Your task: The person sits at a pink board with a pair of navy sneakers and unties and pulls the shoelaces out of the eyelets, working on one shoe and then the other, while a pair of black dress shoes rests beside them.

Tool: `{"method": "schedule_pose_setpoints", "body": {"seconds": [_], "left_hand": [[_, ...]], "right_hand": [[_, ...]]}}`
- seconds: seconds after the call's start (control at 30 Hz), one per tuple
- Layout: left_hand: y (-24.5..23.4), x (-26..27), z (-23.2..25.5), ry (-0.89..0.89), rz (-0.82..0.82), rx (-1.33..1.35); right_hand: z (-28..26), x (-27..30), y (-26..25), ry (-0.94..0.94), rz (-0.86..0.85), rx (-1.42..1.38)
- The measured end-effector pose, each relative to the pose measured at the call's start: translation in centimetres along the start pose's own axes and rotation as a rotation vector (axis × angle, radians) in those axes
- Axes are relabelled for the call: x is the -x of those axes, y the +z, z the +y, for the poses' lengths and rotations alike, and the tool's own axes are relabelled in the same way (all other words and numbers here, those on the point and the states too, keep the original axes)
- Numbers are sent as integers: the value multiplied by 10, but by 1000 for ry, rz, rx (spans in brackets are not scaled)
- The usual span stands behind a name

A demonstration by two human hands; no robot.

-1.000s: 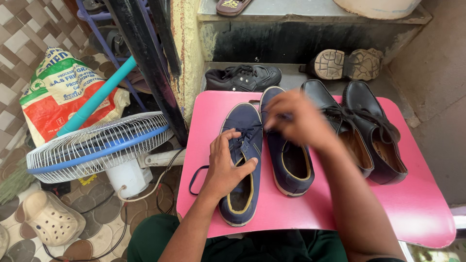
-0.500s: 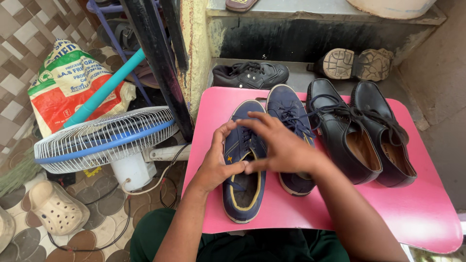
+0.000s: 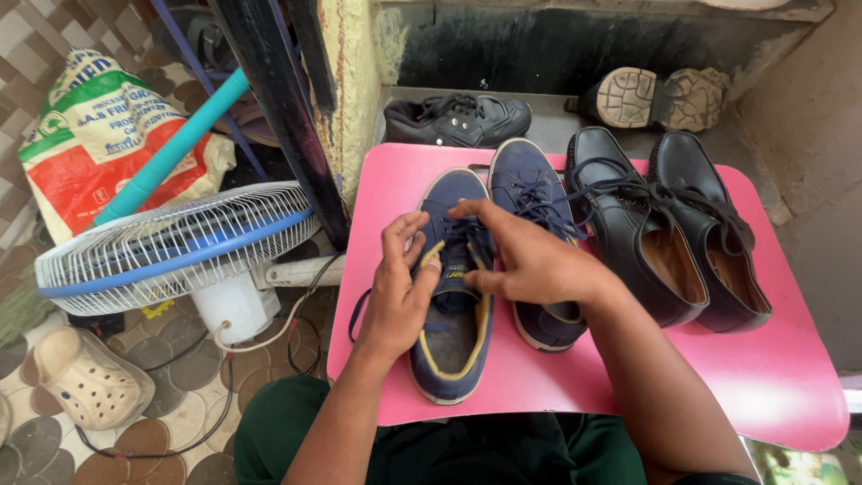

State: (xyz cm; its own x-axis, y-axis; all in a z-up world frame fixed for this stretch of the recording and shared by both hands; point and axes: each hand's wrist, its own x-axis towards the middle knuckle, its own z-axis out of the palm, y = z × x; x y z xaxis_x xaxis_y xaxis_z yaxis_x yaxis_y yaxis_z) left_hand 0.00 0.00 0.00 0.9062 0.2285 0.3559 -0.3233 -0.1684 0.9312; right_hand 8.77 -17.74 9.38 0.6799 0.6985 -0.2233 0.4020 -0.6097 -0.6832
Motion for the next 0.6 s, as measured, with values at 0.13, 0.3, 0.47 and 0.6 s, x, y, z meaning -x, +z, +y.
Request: {"method": "schedule_pose_setpoints", "body": {"seconds": [0.13, 0.3, 0.47, 0.6], "left_hand": [[0, -1, -8, -58, 17, 8], [-3, -4, -13, -10, -34, -85], [-4, -3, -10, -78, 10, -88], [1, -11, -4, -96, 30, 62]], "right_hand": [[11, -7, -3, -134, 28, -27], [25, -11, -9, -309, 67, -54], [23, -12, -5, -204, 94, -21], [19, -14, 1, -235, 173, 77]]}}
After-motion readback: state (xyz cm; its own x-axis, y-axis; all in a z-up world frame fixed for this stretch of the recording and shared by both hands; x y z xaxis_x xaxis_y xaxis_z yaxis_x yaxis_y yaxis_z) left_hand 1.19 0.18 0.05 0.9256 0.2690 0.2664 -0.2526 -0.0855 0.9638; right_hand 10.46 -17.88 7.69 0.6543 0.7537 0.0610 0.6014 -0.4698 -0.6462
